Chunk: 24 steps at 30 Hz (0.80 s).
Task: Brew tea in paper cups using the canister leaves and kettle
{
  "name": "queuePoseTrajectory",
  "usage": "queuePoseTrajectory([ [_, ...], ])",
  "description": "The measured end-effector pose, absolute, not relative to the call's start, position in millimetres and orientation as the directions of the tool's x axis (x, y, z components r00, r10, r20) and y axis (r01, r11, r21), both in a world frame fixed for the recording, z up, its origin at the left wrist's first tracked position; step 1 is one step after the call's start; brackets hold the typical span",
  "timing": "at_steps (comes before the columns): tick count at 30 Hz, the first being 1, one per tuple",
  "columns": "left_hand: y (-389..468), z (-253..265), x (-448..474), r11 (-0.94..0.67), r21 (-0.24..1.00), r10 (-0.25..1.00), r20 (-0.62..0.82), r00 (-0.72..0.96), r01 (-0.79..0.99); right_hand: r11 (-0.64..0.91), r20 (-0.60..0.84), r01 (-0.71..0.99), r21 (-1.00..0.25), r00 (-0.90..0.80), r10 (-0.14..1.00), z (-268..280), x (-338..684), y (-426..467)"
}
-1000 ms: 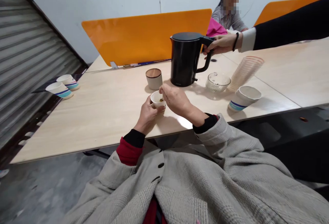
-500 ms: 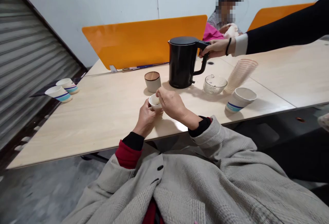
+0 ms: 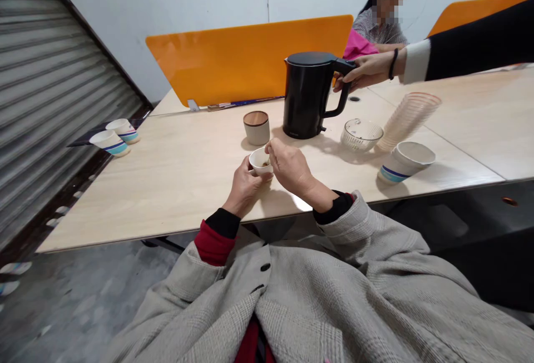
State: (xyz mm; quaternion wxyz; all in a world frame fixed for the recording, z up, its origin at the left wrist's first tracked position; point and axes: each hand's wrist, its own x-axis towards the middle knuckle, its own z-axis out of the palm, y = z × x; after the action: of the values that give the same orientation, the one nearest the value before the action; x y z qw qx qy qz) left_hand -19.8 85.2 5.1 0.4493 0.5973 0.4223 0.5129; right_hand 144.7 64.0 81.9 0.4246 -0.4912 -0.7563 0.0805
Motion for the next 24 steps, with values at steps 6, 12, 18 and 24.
queuePoseTrajectory([
  [6,83.3,7.5,-19.9,-0.249,0.968,0.964,0.243,0.110,0.037,0.538,0.562,0.558,-0.631,-0.149,0.813,87.4,146.5,53.6],
  [12,84.6,11.2,-21.8,-0.239,0.968,0.968,0.232,0.094,0.076,0.556,0.639,0.392,-0.733,0.116,0.760,109.9,169.9,16.0],
  [18,77.7,20.1,-20.5,-0.202,0.979,0.974,0.198,0.106,0.032,0.428,0.771,0.662,-0.616,0.393,0.501,119.8,238.9,14.8],
  [24,78.3,20.7,-19.1,-0.176,0.984,0.979,0.175,0.104,0.003,0.017,0.695,0.832,-0.554,0.452,0.560,92.0,299.8,52.5],
])
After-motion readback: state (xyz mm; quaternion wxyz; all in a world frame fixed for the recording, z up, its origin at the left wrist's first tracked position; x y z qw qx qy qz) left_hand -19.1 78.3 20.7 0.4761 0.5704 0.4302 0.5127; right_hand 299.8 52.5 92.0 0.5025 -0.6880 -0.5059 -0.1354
